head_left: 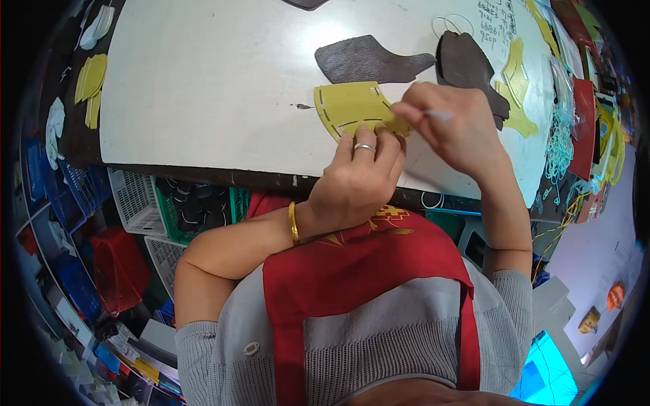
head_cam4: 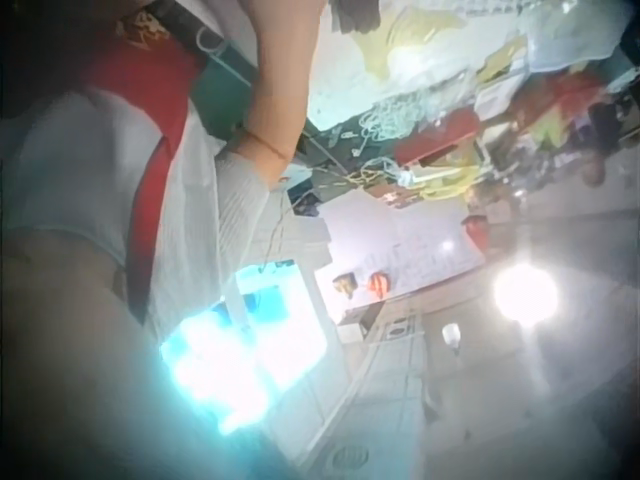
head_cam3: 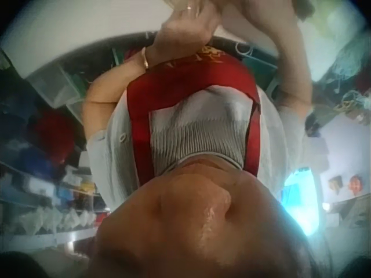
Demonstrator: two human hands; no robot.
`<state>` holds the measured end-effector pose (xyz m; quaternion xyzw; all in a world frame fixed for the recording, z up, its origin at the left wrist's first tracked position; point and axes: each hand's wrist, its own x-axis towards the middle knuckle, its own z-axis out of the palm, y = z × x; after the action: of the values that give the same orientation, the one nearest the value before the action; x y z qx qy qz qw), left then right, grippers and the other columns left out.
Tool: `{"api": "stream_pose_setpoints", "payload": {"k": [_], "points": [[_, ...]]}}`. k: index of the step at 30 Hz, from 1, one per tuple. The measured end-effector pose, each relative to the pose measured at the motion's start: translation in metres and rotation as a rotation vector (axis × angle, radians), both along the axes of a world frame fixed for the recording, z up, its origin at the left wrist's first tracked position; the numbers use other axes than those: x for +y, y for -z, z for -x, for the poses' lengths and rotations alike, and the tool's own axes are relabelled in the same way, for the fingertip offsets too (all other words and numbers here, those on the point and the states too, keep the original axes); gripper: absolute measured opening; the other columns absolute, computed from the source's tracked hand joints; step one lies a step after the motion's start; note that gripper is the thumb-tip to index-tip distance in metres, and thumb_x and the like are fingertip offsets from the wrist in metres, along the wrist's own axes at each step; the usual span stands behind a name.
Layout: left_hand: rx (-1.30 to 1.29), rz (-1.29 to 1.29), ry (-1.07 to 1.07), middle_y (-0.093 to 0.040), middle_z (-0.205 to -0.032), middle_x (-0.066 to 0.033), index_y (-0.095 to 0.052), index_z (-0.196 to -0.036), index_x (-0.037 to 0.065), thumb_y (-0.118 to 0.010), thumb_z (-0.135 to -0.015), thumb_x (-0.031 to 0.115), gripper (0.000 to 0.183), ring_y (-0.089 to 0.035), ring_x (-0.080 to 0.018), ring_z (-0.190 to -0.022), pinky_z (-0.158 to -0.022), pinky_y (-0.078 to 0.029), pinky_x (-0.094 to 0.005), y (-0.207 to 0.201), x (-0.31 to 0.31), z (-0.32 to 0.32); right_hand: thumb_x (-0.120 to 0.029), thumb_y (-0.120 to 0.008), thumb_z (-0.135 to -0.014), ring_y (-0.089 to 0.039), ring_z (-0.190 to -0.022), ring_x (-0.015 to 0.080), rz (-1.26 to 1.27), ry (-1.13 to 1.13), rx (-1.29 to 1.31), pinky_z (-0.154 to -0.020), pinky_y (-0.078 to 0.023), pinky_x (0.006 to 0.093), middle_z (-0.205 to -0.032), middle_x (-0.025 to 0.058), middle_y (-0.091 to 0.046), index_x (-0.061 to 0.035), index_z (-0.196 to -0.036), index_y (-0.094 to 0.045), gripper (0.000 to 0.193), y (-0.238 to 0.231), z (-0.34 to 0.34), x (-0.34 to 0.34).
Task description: The person organizes cut leather pieces, places plastic stencils over them one by one, and traces marking lines onto the leather using a pen.
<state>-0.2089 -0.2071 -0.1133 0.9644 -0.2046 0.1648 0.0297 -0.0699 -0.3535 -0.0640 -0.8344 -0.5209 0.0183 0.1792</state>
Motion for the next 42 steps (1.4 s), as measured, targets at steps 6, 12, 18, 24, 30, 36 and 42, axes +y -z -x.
{"api": "stream_pose_setpoints", "payload": {"k": [6, 12, 18, 24, 30, 36, 42], "points": [[-0.027, -0.108, -0.025, -0.060, -0.102, -0.0093, -0.067, -0.115, 0.003, -0.059, -0.084, 0.017, 0.035, -0.062, -0.0223, -0.079, -0.068, -0.055, -0.0255, -0.009, -0.004, -0.012, -0.034, -0.061, -0.100, -0.068, -0.064, 0.0254, -0.258, 0.174, 0.305, -0.056, -0.052, 0.0356, -0.076, 0.0044, -0.068, -0.0117, -0.095, -0.072, 0.026, 0.022, -0.009, 0.000], [0.058, -0.142, -0.037, -0.056, -0.096, -0.0082, -0.065, -0.098, 0.006, -0.057, -0.088, 0.021, 0.019, -0.052, -0.0191, -0.077, -0.060, -0.049, -0.0280, -0.012, -0.011, -0.015, -0.025, -0.068, -0.097, -0.065, -0.066, 0.0304, -0.115, 0.021, 0.121, -0.057, -0.051, 0.0377, -0.076, 0.0077, -0.066, -0.0068, -0.092, -0.066, 0.019, 0.022, -0.013, -0.001], [0.052, -0.204, -0.104, -0.055, -0.092, -0.0012, -0.063, -0.111, 0.016, -0.058, -0.087, 0.017, 0.024, -0.053, -0.0166, -0.075, -0.053, -0.047, -0.0235, -0.011, -0.012, -0.017, -0.031, -0.064, -0.099, -0.065, -0.063, 0.0305, -0.071, 0.085, 0.032, -0.055, -0.050, 0.0413, -0.072, 0.0069, -0.064, -0.0098, -0.088, -0.059, 0.024, 0.016, -0.017, -0.052], [0.061, -0.176, -0.092, -0.055, -0.087, 0.0020, -0.068, -0.121, 0.019, -0.062, -0.083, 0.014, 0.038, -0.055, -0.0160, -0.073, -0.049, -0.048, -0.0230, -0.014, -0.010, -0.020, -0.030, -0.060, -0.100, -0.066, -0.069, 0.0334, -0.049, 0.292, 0.178, -0.061, -0.051, 0.0450, -0.074, 0.0105, -0.065, -0.0065, -0.088, -0.060, 0.027, 0.009, -0.008, -0.049], [0.001, 0.035, -0.084, -0.062, -0.090, 0.0020, -0.072, -0.108, 0.016, -0.067, -0.079, 0.013, 0.030, -0.059, -0.0170, -0.076, -0.051, -0.049, -0.0256, -0.007, 0.003, -0.020, -0.029, -0.064, -0.094, -0.068, -0.091, 0.0341, 0.064, 0.368, 0.233, -0.077, -0.053, 0.0469, -0.092, 0.0148, -0.070, -0.0062, -0.098, -0.068, 0.023, 0.018, 0.016, -0.022], [-0.114, 0.281, 0.001, -0.066, -0.101, -0.0065, -0.070, -0.109, 0.008, -0.073, -0.077, 0.010, 0.032, -0.063, -0.0258, -0.092, -0.073, -0.054, -0.0346, -0.011, 0.027, -0.047, -0.020, -0.072, -0.093, -0.071, -0.079, 0.0149, -0.420, 0.647, 0.617, -0.074, -0.054, 0.0293, -0.089, 0.0081, -0.075, -0.0047, -0.103, -0.074, 0.018, 0.005, -0.015, -0.077], [0.065, 0.292, 0.047, -0.066, -0.103, -0.0090, -0.068, -0.108, 0.002, -0.079, -0.074, 0.006, 0.035, -0.063, -0.0293, -0.098, -0.080, -0.053, -0.0395, -0.004, 0.051, -0.026, -0.016, -0.068, -0.097, -0.066, -0.078, 0.0112, -0.507, 0.794, 0.401, -0.072, -0.053, 0.0269, -0.087, 0.0048, -0.075, 0.0002, -0.105, -0.074, 0.019, 0.006, -0.019, -0.106]]}}
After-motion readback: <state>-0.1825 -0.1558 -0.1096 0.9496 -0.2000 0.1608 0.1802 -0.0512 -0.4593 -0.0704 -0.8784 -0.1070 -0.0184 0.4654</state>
